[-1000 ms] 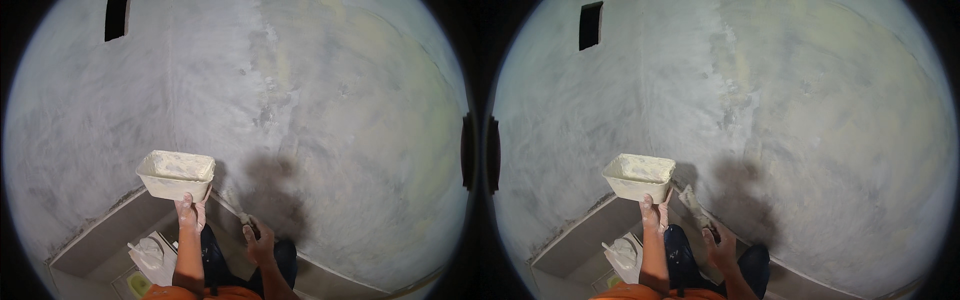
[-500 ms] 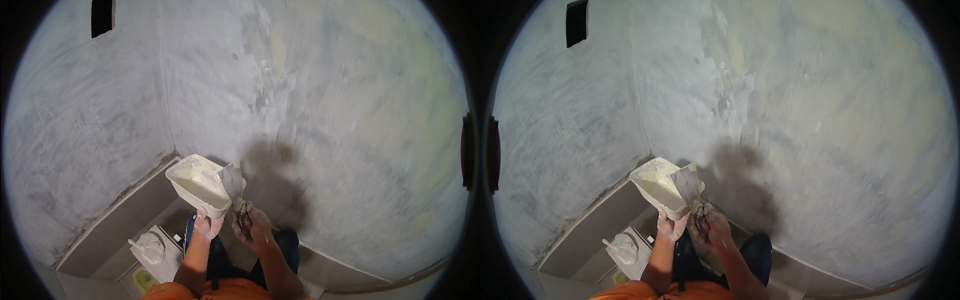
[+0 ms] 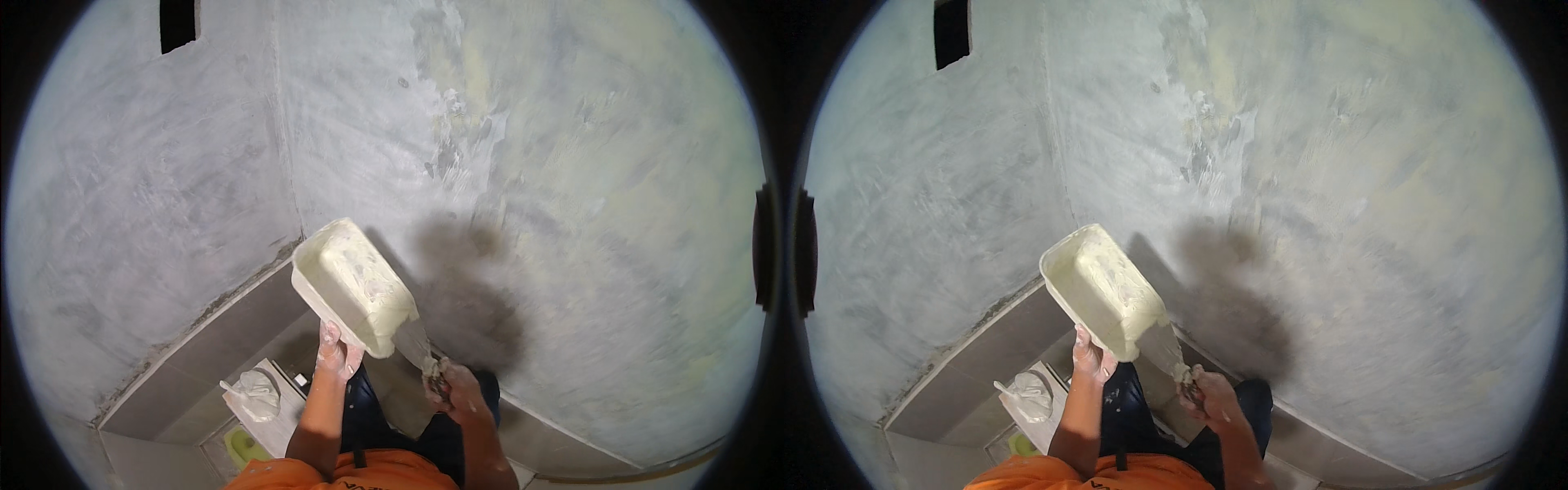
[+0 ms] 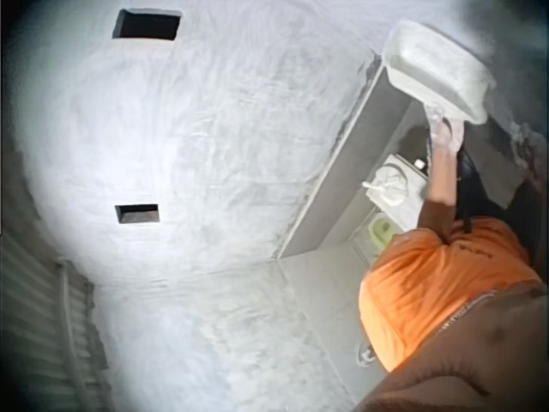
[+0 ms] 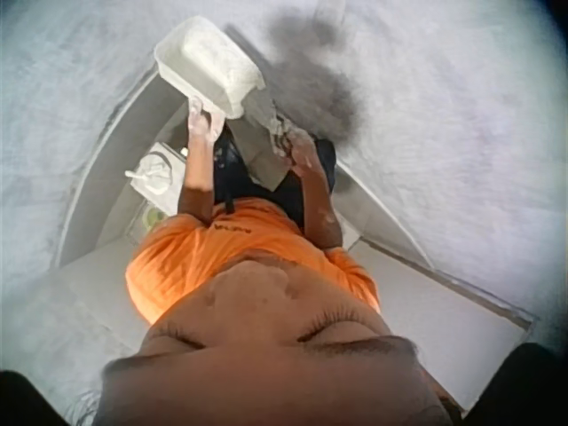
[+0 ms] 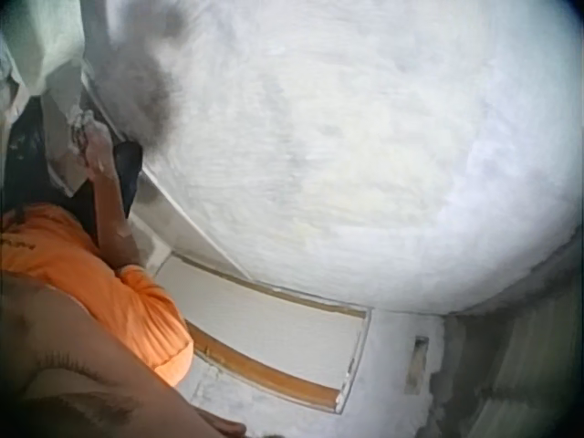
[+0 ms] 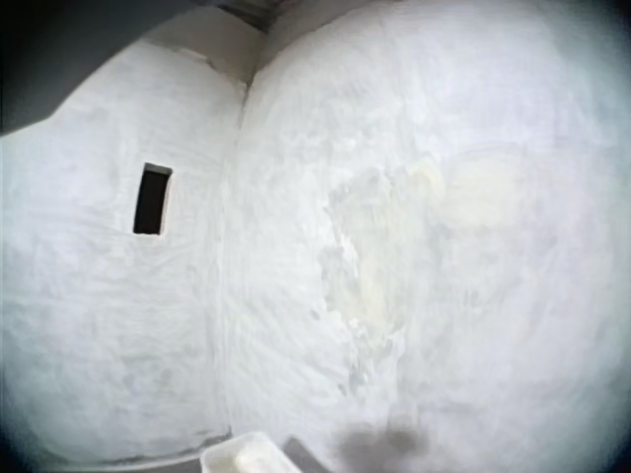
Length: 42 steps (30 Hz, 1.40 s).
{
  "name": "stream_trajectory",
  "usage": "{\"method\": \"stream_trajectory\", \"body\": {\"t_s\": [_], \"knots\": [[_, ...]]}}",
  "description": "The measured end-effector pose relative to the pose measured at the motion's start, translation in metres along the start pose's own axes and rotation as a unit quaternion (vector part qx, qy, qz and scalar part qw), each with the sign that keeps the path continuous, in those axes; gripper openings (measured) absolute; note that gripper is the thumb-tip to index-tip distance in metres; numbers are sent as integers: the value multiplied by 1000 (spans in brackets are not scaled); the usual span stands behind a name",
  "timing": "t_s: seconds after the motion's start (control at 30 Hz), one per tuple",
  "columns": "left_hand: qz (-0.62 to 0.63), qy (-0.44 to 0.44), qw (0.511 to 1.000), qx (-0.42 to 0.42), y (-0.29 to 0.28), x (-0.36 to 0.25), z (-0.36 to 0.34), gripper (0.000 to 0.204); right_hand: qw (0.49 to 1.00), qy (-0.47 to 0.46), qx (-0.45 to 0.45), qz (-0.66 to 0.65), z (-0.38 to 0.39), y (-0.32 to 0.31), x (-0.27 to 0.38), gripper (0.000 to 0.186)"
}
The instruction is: The person applies plaster to a wall using a putty knife while holding a container of plaster.
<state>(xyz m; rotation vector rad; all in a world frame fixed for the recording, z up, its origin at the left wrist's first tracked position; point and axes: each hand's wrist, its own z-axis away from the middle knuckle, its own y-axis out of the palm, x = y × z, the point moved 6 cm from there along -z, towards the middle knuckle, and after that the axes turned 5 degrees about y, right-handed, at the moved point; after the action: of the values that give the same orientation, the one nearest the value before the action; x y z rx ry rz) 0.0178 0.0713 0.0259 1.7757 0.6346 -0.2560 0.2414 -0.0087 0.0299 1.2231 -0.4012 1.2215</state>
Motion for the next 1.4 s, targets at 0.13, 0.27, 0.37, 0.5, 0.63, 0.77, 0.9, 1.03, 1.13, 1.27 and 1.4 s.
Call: {"method": "stream_trajectory", "body": {"t_s": [0.13,0.27,0.37,0.5,0.63,0.77,0.9,1.03,1.13,1.27,1.4], "knots": [[-5,-24,1000,-4,11,9,4,79,999,-33,7,21,16,1,4,51],[104,-63,992,-45,33,34,10,75,997,-67,-19,-24,18,13,18,52],[137,-77,987,31,44,42,11,75,997,-77,-26,-4,15,13,21,52],[127,-62,989,-49,39,46,8,78,998,-60,-12,-18,1,15,13,50],[82,-36,993,-78,41,25,-6,87,999,0,-24,41,-2,-2,-11,50],[89,26,995,-27,40,4,-17,95,995,65,-67,45,12,-12,-32,42],[67,39,997,-20,22,-6,-17,98,979,-66,-105,164,29,-20,-10,31],[78,37,993,-80,0,-13,-9,79,938,-169,-143,267,57,1,37,35],[75,51,991,-99,3,-21,-9,65,917,-202,-150,311,69,16,63,35],[58,52,989,-123,3,-35,-8,61,905,-186,-173,341,69,27,80,31],[35,56,986,-151,-2,-40,-5,61,940,-267,-171,124,58,34,84,25]]}}
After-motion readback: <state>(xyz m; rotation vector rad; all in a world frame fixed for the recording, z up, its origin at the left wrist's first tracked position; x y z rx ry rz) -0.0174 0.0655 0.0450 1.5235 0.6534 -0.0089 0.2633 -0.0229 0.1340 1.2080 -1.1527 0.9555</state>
